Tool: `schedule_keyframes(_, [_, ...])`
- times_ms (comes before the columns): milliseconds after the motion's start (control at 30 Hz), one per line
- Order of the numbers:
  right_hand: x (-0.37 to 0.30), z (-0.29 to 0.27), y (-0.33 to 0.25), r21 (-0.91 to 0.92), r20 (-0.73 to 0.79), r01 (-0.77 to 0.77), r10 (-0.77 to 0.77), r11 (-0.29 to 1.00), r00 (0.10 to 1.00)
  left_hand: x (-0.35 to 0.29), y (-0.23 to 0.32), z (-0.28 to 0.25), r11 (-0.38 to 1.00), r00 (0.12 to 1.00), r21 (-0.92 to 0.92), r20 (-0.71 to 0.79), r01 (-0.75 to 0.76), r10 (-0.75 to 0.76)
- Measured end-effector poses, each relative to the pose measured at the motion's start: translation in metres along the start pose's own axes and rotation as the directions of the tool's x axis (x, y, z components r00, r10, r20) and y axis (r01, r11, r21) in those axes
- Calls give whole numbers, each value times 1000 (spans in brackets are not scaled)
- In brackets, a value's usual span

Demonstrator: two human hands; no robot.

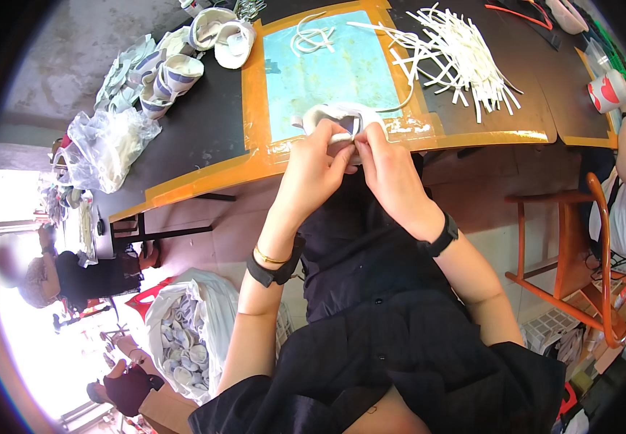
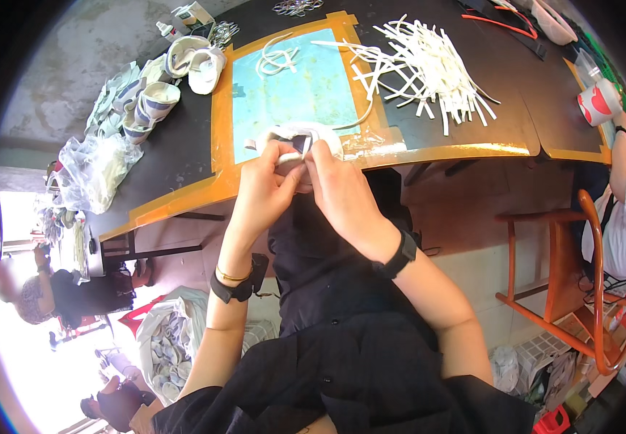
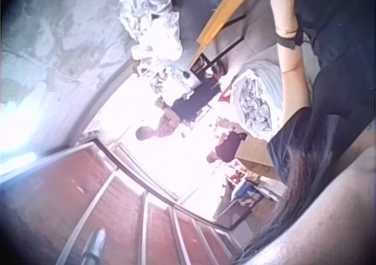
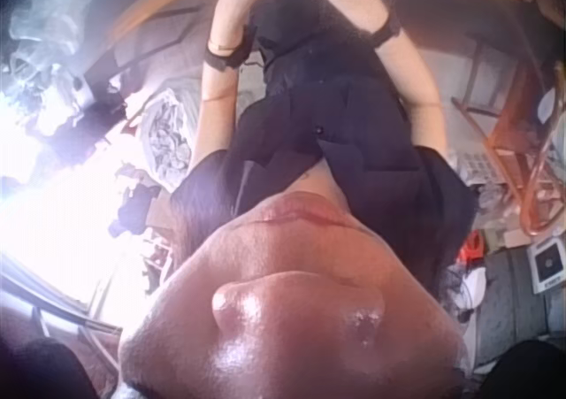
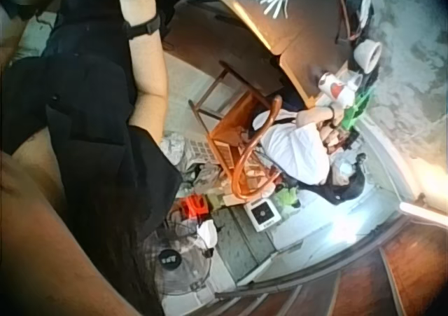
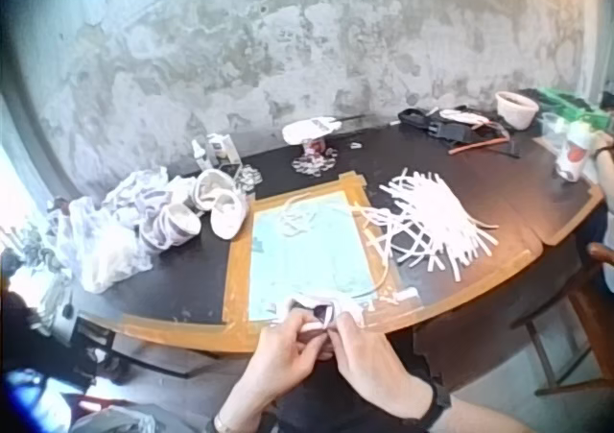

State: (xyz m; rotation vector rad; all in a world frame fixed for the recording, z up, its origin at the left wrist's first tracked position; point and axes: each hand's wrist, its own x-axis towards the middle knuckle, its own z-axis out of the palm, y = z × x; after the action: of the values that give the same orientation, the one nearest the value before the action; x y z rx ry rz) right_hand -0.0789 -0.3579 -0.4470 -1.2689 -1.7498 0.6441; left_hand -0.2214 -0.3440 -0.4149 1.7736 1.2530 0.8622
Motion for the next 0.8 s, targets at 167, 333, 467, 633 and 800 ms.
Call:
schedule_keyframes(167, [-11,-11,3,-30,6,33,-33,999,999,3,2,2,993,996,-91,-42,72,-76])
schedule_keyframes(333, [-35,-51,0,418,148,-399,373,816,916,5,1,0,990,993,-84,-11,117,-118])
schedule_keyframes(467, [-22,-57,3,525,-64,-305,394,795,917,5,4,-2,990,992,-75,17,123,-122])
schedule_keyframes(633, [-6,-32,0,239,-111,-178,209,954,972,5,7,-5,992,991,-18,47,128,-127])
schedule_keyframes(800, [4,-22,0,156,-71,-175,188,972,980,5,5,-4,988,988,-42,55,147,-145])
